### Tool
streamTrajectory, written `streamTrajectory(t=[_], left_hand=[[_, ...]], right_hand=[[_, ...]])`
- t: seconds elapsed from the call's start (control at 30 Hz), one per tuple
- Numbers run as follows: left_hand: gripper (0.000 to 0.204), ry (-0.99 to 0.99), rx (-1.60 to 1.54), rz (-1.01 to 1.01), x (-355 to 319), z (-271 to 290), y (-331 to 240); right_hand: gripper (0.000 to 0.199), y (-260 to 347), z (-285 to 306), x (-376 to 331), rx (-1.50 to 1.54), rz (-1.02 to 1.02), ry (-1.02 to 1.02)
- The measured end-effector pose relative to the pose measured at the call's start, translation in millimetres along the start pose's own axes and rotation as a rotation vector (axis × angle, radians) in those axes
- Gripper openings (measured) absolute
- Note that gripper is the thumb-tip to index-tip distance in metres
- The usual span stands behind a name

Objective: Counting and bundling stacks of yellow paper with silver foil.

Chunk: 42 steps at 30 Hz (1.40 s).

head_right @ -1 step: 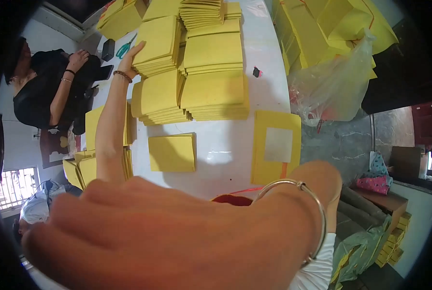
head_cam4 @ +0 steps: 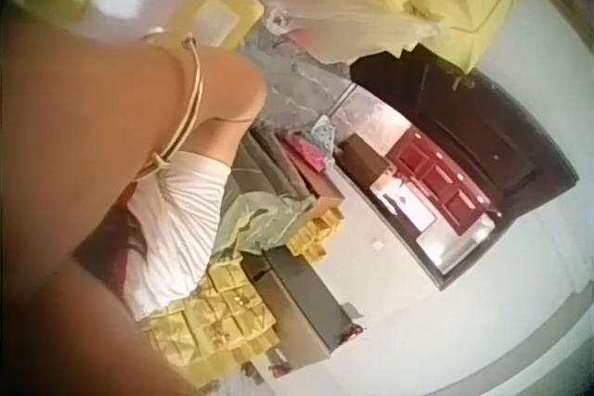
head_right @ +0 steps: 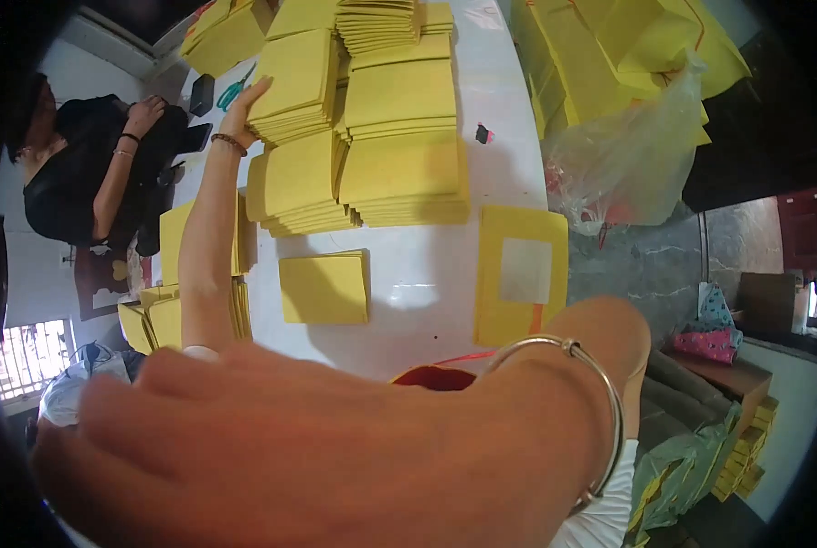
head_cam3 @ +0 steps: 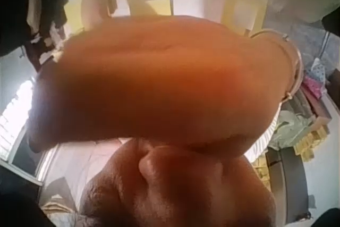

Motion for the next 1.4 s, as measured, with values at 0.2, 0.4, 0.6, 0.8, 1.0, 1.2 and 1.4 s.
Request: streamTrajectory(t=[0.2, 0.4, 0.6, 0.8, 1.0, 1.2, 1.4], left_hand=[[0.109, -0.217, 0.075, -0.043, -5, 27, -14], [0.08, -0.506, 0.093, -0.243, -67, 15, -19], [0.039, -0.532, -0.036, -0.387, -193, 44, 35], [0.054, -0.409, 0.772, -0.394, -258, 62, 162], [0.072, -0.566, 1.125, -0.231, -295, 43, 188], [0.073, -0.616, 0.917, -0.139, -292, 44, 193], [0.05, -0.405, 0.17, 0.06, -280, 55, 209]], right_hand=[[0.045, 29, -9, -4, -0.309, -0.066, 0.104], [0.043, 29, -13, -3, -0.5, -0.132, 0.317], [0.04, -25, 35, -44, -0.084, -0.546, 0.054], [0.05, -189, 51, -150, -0.03, -1.163, -0.353], [0.062, -261, 25, -193, -0.301, -1.006, -0.333], [0.061, -279, 19, -208, -0.484, -0.843, -0.272], [0.057, -279, 21, -208, -0.455, -0.929, -0.332]])
Point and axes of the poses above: each hand's wrist, its own x-axis towards the middle knuckle, its own z-axis out of the back of the hand, y = z × x, the point moved 1 cm from there along x, towards the middle knuckle, and after that the axes turned 8 degrees about -y, right-handed, at the moved point
